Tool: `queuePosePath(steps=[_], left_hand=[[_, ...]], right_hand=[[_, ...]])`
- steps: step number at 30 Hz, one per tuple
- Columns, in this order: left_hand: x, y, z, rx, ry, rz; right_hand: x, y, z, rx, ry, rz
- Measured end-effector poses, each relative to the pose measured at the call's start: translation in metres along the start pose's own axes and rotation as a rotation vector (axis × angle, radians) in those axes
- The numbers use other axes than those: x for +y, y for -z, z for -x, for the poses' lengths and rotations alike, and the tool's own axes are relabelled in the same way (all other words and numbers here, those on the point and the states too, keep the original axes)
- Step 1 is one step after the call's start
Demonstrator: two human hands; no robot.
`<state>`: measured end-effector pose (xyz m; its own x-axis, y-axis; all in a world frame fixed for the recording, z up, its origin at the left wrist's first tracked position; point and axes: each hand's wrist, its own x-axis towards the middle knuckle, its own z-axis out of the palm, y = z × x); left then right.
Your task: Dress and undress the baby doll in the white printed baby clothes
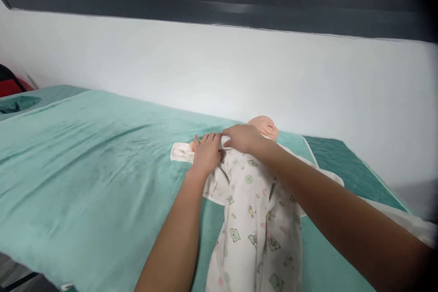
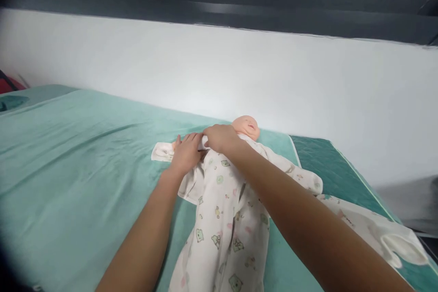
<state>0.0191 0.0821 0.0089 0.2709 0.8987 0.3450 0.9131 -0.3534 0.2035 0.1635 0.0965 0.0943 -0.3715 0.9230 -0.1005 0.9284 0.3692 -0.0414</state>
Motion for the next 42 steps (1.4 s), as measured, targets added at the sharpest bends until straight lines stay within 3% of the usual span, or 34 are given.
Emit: queuePosePath(steps=[3, 6, 8, 11, 15, 17, 20, 22, 24, 27, 29, 31, 33, 37, 42], left_hand=[[-0.002, -0.003, -0.001, 0.012, 0.037, 0.001], [-0.007, -0.002, 0.000, 0.086, 0.122, -0.032], [-0.010, -0.002, 0.001, 0.121, 0.187, -0.049], [-0.012, -0.003, 0.001, 0.118, 0.204, -0.060], [-0.013, -0.007, -0.001, 0.122, 0.150, -0.033], [-0.011, -0.005, -0.001, 0.137, 0.125, 0.012], [-0.002, 0.008, 0.001, 0.206, 0.059, 0.191], [0.013, 0.021, 0.001, 0.267, 0.028, 0.365], [0.036, 0.035, -0.004, 0.238, -0.031, 0.512], [0.085, 0.050, -0.022, -0.031, -0.276, 0.514], [0.121, 0.051, -0.038, -0.218, -0.394, 0.281], [0.154, 0.046, -0.052, -0.406, -0.473, -0.017], [0.181, 0.036, -0.063, -0.526, -0.552, -0.179], [0.212, 0.010, -0.073, -0.595, -0.544, -0.216], [0.228, -0.019, -0.076, -0.647, -0.499, -0.225]], right_hand=[[0.004, 0.002, 0.010, 0.059, -0.009, -0.125], [0.022, -0.003, 0.042, 0.299, -0.075, -0.328], [0.041, -0.019, 0.070, 0.477, -0.193, -0.446], [0.070, -0.064, 0.105, 0.684, -0.445, -0.465], [0.095, -0.119, 0.123, 0.695, -0.482, -0.290], [0.103, -0.129, 0.125, 0.693, -0.487, -0.241], [0.117, -0.125, 0.128, 0.692, -0.587, -0.282], [0.127, -0.121, 0.131, 0.700, -0.699, -0.356], [0.134, -0.120, 0.133, 0.717, -0.754, -0.416], [0.138, -0.122, 0.133, 0.724, -0.742, -0.427], [0.137, -0.122, 0.132, 0.699, -0.777, -0.409], [0.137, -0.122, 0.131, 0.667, -0.823, -0.413], [0.138, -0.122, 0.131, 0.648, -0.845, -0.433], [0.143, -0.122, 0.131, 0.670, -0.846, -0.423], [0.145, -0.121, 0.134, 0.668, -0.839, -0.468]])
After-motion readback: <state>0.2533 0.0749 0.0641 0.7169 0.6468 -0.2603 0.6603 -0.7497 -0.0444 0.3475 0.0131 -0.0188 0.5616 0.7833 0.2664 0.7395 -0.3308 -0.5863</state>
